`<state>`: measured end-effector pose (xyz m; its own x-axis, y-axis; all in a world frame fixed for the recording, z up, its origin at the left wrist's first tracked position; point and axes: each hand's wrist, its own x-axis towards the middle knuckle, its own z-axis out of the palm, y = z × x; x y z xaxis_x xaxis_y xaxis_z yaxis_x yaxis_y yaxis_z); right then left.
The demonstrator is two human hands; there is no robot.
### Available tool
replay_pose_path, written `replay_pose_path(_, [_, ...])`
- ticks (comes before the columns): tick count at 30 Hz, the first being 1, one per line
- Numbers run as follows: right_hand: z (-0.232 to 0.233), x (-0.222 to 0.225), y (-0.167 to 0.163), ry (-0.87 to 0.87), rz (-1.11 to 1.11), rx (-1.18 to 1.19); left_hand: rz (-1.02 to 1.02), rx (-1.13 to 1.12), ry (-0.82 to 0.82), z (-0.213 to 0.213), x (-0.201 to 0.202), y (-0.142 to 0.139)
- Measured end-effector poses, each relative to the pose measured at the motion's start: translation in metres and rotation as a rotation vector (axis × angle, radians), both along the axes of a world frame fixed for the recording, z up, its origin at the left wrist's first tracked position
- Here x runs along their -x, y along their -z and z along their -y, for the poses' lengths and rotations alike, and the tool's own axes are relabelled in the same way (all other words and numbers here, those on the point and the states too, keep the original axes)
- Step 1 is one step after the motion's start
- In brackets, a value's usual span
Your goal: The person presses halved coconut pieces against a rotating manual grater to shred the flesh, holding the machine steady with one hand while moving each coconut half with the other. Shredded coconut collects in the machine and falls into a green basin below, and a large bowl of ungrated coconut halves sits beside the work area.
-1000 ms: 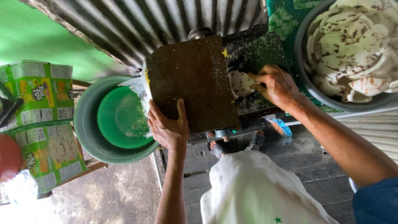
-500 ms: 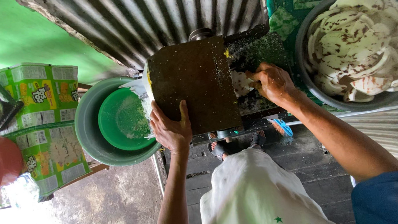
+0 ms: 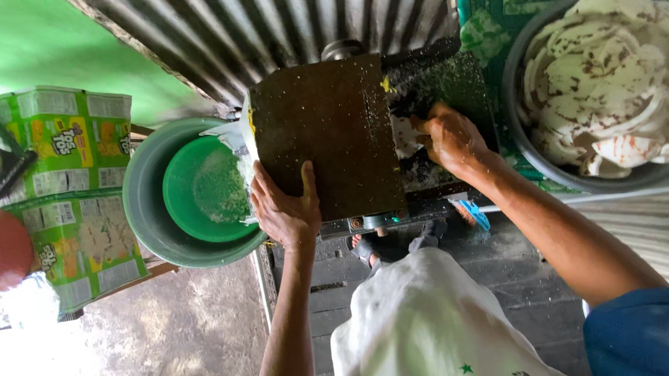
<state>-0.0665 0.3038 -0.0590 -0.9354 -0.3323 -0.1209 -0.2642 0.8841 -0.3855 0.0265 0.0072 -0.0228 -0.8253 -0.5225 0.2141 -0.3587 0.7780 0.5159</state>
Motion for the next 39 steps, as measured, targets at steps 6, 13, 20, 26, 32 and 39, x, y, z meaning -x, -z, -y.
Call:
replay_pose_path(6, [0.0, -0.001, 0.001, 0.007, -0.023, 0.14, 0.006, 0.022, -0.019, 0.001, 0.002, 0.0])
replay_pose_path(13, [-0.02, 0.003, 0.002, -0.01, -0.035, 0.413, 0.03, 0.038, -0.025, 0.003, 0.002, -0.001])
replay_pose_path(20, [-0.022, 0.005, 0.011, -0.128, -0.131, 0.308, 0.017, 0.031, -0.033, 0.002, 0.0, -0.004])
replay_pose_path(26, [-0.02, 0.005, 0.009, -0.142, -0.112, 0.301, -0.001, 0.038, -0.035, 0.002, 0.001, -0.006])
replay_pose_path(32, [-0.016, 0.007, 0.006, -0.134, -0.062, 0.209, 0.003, 0.037, -0.035, 0.002, 0.0, -0.004])
replay_pose_path(39, [-0.011, 0.009, 0.005, -0.097, -0.013, 0.114, 0.07, 0.066, -0.032, 0.007, 0.003, 0.001])
